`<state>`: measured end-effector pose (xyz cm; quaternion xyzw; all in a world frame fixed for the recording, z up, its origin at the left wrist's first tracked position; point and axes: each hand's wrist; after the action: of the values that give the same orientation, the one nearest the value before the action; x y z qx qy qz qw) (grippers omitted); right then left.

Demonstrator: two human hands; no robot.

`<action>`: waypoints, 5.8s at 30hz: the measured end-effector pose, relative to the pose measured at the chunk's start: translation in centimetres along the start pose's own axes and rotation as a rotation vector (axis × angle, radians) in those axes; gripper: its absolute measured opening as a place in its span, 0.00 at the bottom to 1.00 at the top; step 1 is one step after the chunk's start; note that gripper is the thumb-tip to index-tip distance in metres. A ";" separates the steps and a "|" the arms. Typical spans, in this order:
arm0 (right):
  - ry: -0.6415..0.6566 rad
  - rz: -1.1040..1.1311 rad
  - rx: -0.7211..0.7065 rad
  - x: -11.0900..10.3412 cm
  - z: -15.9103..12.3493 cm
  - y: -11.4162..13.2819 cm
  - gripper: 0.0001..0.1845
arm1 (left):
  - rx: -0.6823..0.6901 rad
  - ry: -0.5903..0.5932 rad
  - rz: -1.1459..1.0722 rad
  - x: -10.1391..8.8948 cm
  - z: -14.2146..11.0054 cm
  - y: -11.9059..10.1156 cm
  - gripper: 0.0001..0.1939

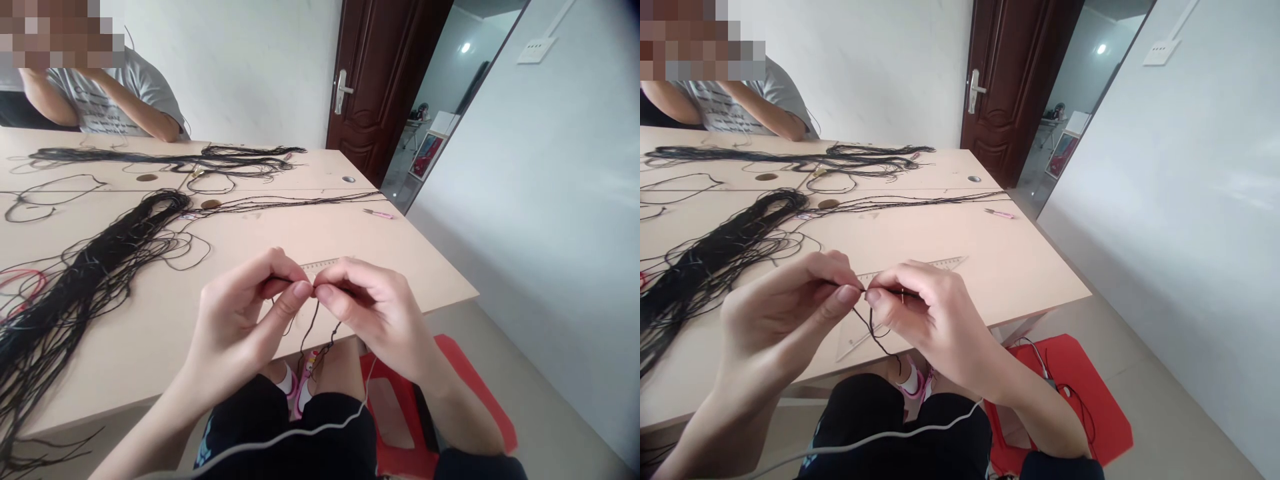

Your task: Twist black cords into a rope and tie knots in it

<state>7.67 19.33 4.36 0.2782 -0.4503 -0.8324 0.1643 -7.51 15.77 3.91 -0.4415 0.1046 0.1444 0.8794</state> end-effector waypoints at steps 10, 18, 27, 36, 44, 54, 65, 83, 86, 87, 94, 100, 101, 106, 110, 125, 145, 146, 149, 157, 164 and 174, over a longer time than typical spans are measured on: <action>0.146 -0.126 0.057 -0.7 -0.1 0.0 0.09 | -0.015 0.045 -0.014 -0.5 -0.2 1.0 0.06; 0.178 -0.099 0.052 -1.1 0.3 -0.1 0.09 | -0.047 0.063 -0.039 -0.5 -0.2 1.6 0.07; 0.098 0.044 0.173 -1.3 0.2 -1.1 0.08 | 0.174 -0.131 0.183 0.5 -0.6 2.0 0.12; 0.011 -0.203 0.081 -0.9 0.2 -0.2 0.09 | 0.294 -0.153 0.682 1.3 -0.6 1.1 0.06; 0.154 -0.305 0.116 -1.8 0.3 0.4 0.09 | 0.331 0.030 0.681 0.6 -0.4 0.9 0.04; 0.357 -0.357 0.204 -3.5 0.8 0.7 0.12 | 0.174 0.369 0.530 -1.1 -0.2 0.6 0.04; 0.230 -0.211 0.176 -2.7 0.7 1.0 0.07 | -0.225 0.234 -0.030 0.3 -0.4 0.3 0.08; 0.092 -0.202 0.025 -2.3 0.2 1.4 0.05 | -0.154 0.164 0.064 0.4 -0.3 -0.6 0.03; 0.093 -0.184 0.028 -2.2 0.1 1.2 0.05 | -0.149 0.163 0.064 0.4 -0.1 -0.6 0.04; 0.093 -0.177 0.027 -2.2 0.1 1.2 0.05 | -0.155 0.172 0.054 0.4 0.0 -0.6 0.04; 0.096 -0.164 0.002 -2.2 0.0 1.1 0.05 | -0.185 0.216 -0.021 0.2 0.1 -0.5 0.06; 0.080 -0.180 -0.006 -2.1 0.0 0.9 0.05 | -0.183 0.213 0.014 0.1 0.2 -0.8 0.05; 0.078 -0.161 0.009 -2.1 -0.1 0.9 0.04 | -0.180 0.192 0.026 0.1 0.1 -0.8 0.05; 0.075 -0.079 0.089 -2.0 -0.3 0.9 0.03 | -0.202 0.156 -0.021 0.2 -0.1 -0.9 0.05; 0.052 -0.070 0.083 -1.7 -0.4 0.8 0.04 | -0.270 0.195 -0.036 0.2 -0.1 -1.0 0.07; 0.032 -0.041 0.115 -1.4 -0.6 0.4 0.04 | -0.280 0.171 -0.036 0.4 0.0 -0.8 0.07; 0.084 -0.220 0.027 -1.2 -0.7 0.2 0.11 | 0.106 -0.100 0.343 2.1 -0.6 -0.1 0.06; 0.082 -0.211 0.028 -1.2 -0.7 0.2 0.11 | 0.100 -0.109 0.334 2.2 -0.6 -0.1 0.06; 0.070 -0.183 0.040 -1.0 -0.6 0.1 0.11 | 0.056 -0.087 0.323 2.1 -0.6 -0.1 0.07; -0.001 -0.142 -0.013 -0.1 -0.8 -0.5 0.10 | 0.079 -0.329 0.475 3.2 -1.3 0.3 0.07; 0.028 0.022 0.034 -0.4 -1.2 -1.1 0.07 | -0.019 -0.192 0.299 2.9 -1.4 0.4 0.07; 0.023 -0.008 0.036 -0.6 -1.3 -0.3 0.08 | -0.070 -0.155 0.149 2.7 -1.2 -0.1 0.05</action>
<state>8.97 18.95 3.74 0.2925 -0.4620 -0.8216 0.1610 -5.01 15.20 2.40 -0.4503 0.0637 0.2465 0.8558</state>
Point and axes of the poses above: each hand's wrist, its own z-axis towards the middle knuckle, its own x-axis out of the palm, y = z × x, and after that the axes turned 3 degrees about y, right-handed
